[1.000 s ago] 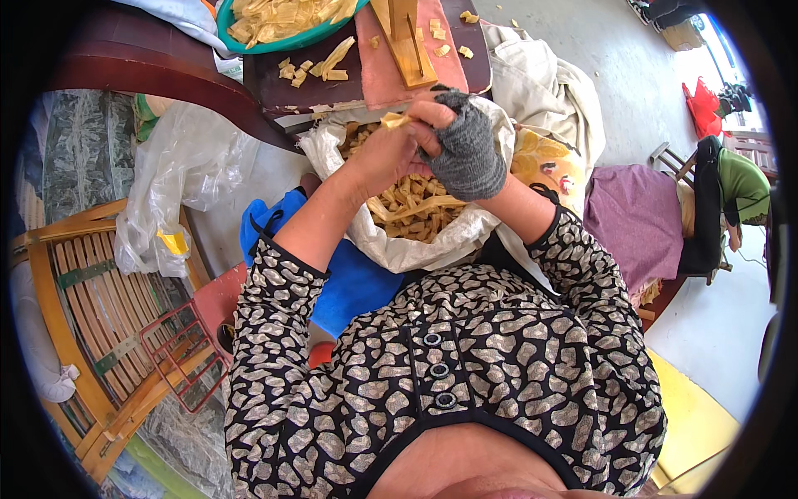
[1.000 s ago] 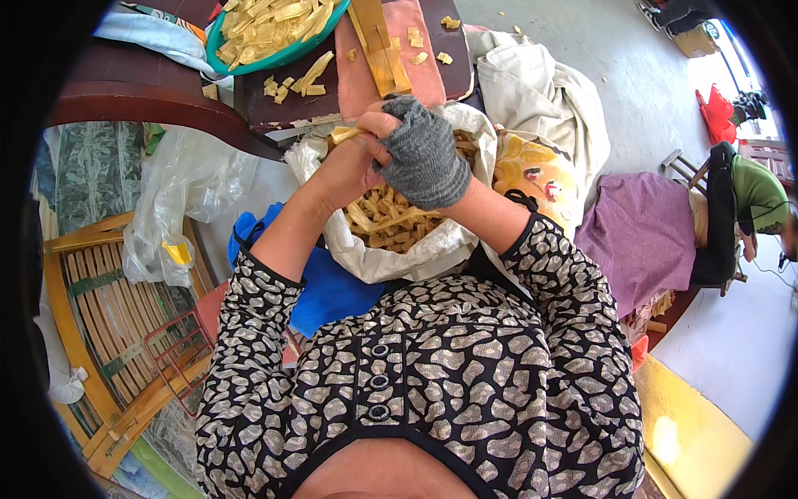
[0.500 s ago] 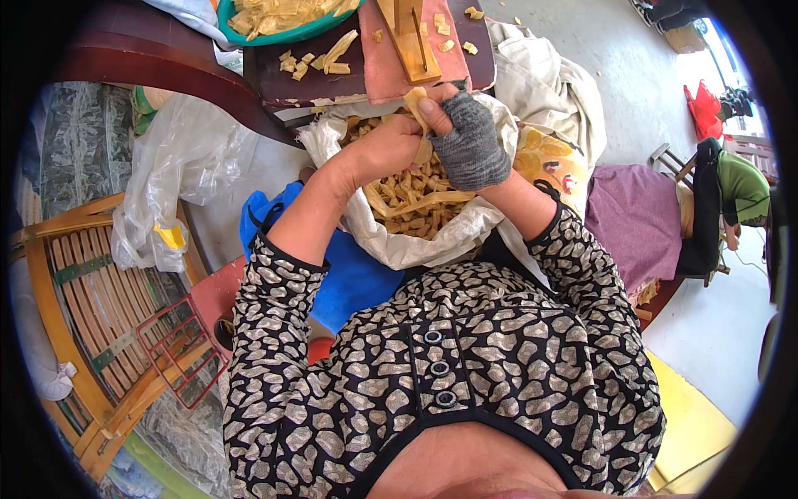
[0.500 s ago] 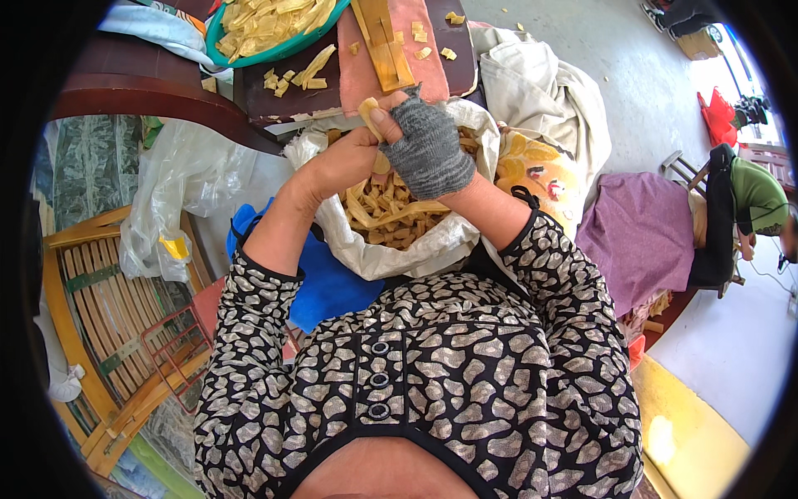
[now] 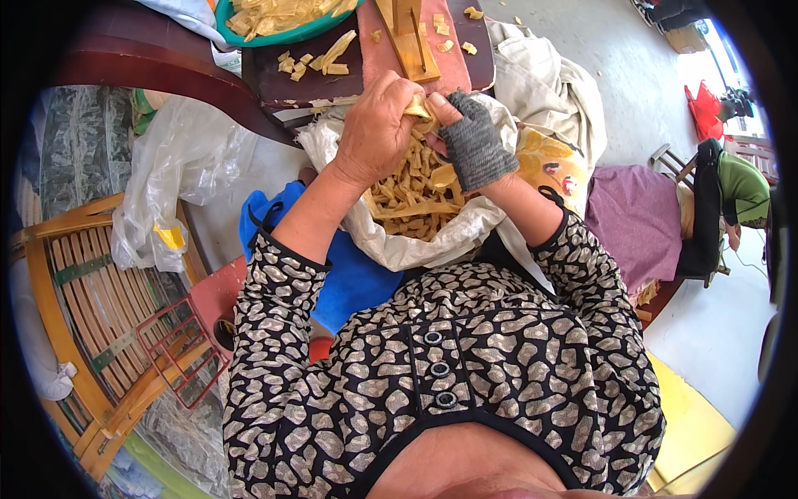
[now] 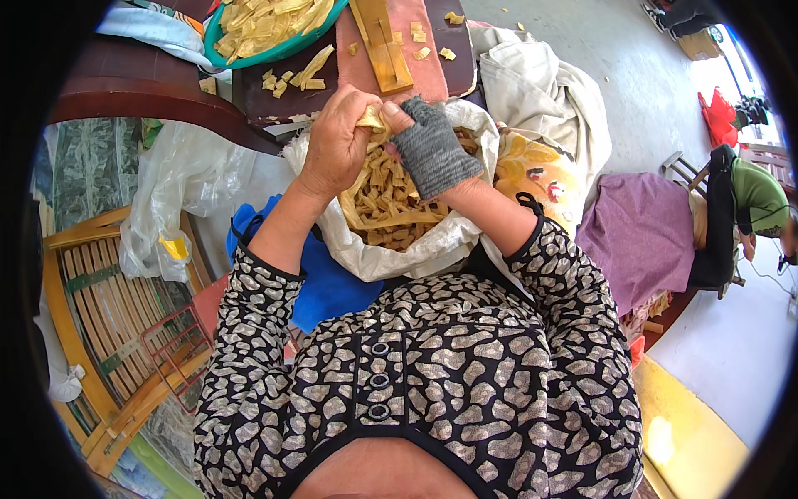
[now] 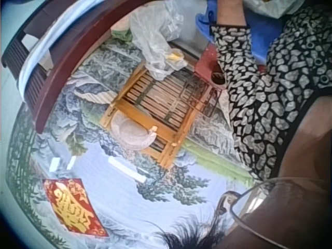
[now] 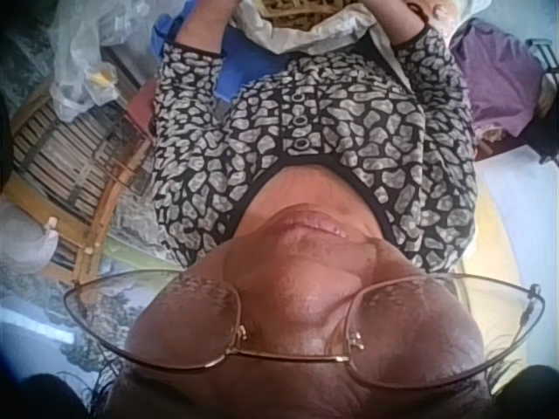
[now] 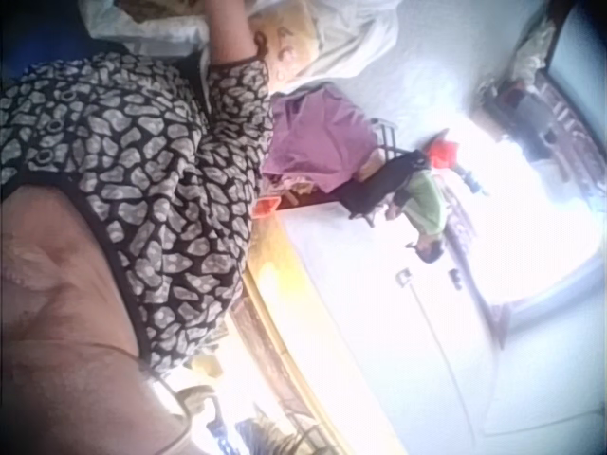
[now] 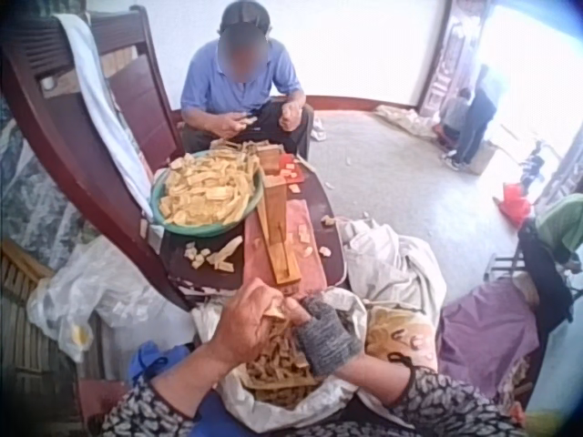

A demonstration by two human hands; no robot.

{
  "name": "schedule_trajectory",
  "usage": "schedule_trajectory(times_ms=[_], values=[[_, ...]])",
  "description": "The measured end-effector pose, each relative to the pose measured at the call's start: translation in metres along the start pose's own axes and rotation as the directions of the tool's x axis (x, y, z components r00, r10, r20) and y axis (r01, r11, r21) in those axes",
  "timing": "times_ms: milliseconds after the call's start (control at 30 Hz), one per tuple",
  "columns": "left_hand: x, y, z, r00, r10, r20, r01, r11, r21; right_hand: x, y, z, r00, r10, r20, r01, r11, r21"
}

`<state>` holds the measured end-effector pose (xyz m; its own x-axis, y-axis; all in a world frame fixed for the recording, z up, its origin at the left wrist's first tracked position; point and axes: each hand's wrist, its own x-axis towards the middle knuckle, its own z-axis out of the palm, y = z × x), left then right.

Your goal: The person repeatedly picks up bamboo strips from a white sack and splits them by hand into smaller pieces, placing the split pieces into a green tray. The process is continuous and repetitive throughout the clip.

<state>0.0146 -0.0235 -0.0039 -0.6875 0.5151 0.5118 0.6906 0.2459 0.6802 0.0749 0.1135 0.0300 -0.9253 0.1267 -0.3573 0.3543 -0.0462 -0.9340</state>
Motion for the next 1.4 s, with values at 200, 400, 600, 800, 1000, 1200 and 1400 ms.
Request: schedule_trajectory(times_ms=[200, 400, 600, 800, 1000, 1200, 1400], values=[[-0.004, -0.005, 0.004, 0.922, -0.259, 0.287, 0.379, 0.751, -0.54, -0.001, -0.003, -0.024, 0.773, -0.537, 0.338, 0.598, 0.44, -0.67], [0.004, 0.001, 0.0, 0.907, -0.264, 0.328, 0.421, 0.553, -0.719, 0.011, -0.006, -0.035, 0.847, -0.474, 0.242, 0.528, 0.691, -0.494], [-0.003, -0.021, 0.012, 0.933, -0.352, 0.081, 0.333, 0.753, -0.567, 0.005, -0.002, -0.018, 0.983, -0.094, 0.156, 0.1, 0.995, -0.03], [-0.001, -0.011, 0.018, 0.858, -0.487, 0.163, 0.423, 0.49, -0.762, 0.019, 0.005, -0.017, 0.986, -0.164, -0.01, 0.164, 0.978, 0.126], [0.002, -0.003, 0.018, 0.881, -0.434, 0.189, 0.424, 0.547, -0.722, 0.032, 0.012, -0.027, 0.978, -0.202, -0.055, 0.197, 0.977, -0.08], [0.005, 0.002, 0.007, 0.859, -0.43, 0.279, 0.489, 0.526, -0.695, 0.051, 0.017, -0.041, 0.992, 0.012, -0.126, 0.026, 0.956, 0.291], [0.001, -0.001, -0.005, 0.849, -0.458, 0.262, 0.505, 0.56, -0.657, 0.05, 0.014, -0.051, 0.994, 0.024, -0.11, 0.013, 0.948, 0.319]])
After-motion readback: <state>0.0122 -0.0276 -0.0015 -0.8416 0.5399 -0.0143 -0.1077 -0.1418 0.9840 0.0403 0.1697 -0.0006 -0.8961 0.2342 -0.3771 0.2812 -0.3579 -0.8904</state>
